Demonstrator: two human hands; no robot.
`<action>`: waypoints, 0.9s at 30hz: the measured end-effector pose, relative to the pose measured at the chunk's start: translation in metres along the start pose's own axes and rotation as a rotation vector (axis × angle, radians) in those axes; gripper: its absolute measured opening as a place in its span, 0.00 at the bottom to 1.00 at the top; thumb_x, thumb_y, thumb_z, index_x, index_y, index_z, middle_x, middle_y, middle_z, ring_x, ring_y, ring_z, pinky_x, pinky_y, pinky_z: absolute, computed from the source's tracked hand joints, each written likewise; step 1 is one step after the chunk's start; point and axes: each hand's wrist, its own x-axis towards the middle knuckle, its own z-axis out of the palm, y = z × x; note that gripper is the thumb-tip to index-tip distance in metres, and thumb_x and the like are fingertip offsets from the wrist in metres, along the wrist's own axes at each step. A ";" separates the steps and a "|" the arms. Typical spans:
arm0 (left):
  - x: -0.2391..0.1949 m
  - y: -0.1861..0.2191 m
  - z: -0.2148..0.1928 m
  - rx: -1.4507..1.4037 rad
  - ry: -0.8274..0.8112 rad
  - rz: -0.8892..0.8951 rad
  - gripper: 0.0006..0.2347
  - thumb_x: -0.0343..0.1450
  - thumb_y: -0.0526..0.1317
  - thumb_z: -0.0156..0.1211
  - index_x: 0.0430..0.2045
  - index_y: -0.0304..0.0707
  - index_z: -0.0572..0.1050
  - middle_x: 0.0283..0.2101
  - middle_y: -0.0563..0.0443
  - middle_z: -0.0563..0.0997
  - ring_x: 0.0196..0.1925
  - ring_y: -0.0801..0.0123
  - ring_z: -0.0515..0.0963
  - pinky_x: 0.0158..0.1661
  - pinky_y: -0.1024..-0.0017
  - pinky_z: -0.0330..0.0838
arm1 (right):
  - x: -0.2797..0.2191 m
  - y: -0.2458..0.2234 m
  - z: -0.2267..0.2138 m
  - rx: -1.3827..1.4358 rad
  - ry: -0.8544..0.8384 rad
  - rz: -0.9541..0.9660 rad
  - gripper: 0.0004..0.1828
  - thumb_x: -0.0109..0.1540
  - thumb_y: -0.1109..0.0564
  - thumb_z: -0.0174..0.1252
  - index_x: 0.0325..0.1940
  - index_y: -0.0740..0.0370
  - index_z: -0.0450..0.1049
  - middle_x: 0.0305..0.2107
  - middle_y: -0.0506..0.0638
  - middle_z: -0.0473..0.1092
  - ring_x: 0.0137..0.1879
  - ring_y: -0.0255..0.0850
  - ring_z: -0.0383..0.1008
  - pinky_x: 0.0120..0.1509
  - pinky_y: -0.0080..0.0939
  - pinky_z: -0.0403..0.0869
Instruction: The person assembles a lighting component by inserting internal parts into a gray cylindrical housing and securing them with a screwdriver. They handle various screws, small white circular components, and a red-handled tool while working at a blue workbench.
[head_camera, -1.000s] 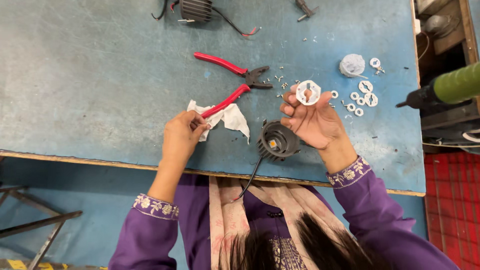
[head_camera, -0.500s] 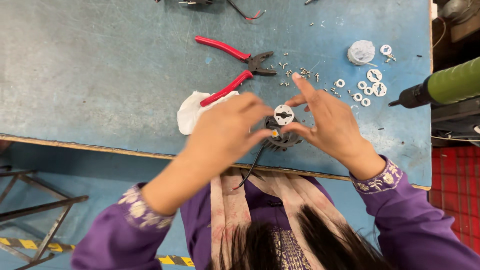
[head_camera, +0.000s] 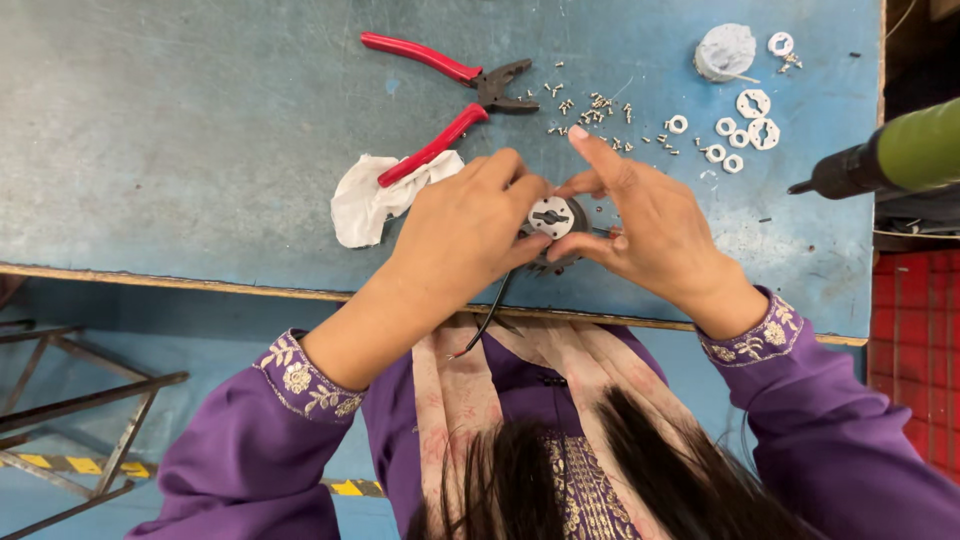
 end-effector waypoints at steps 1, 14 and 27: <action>0.002 -0.002 0.002 -0.017 -0.049 -0.049 0.17 0.63 0.46 0.76 0.41 0.42 0.78 0.42 0.50 0.73 0.43 0.60 0.78 0.36 0.60 0.72 | -0.002 0.003 -0.001 -0.006 0.000 0.002 0.62 0.47 0.41 0.79 0.76 0.60 0.52 0.49 0.50 0.77 0.47 0.50 0.76 0.49 0.47 0.75; 0.034 -0.028 0.042 0.099 -0.150 0.135 0.06 0.52 0.43 0.72 0.18 0.48 0.84 0.47 0.49 0.73 0.66 0.47 0.64 0.65 0.31 0.40 | -0.052 0.003 0.025 0.207 -0.046 0.165 0.32 0.52 0.46 0.74 0.57 0.55 0.74 0.67 0.58 0.62 0.70 0.55 0.63 0.66 0.52 0.72; 0.039 -0.033 0.059 0.279 -0.131 0.265 0.04 0.61 0.36 0.62 0.21 0.41 0.84 0.42 0.52 0.78 0.69 0.56 0.69 0.71 0.34 0.39 | -0.020 0.009 0.027 0.049 -0.200 0.143 0.27 0.49 0.43 0.75 0.47 0.56 0.78 0.62 0.60 0.63 0.65 0.59 0.67 0.64 0.59 0.70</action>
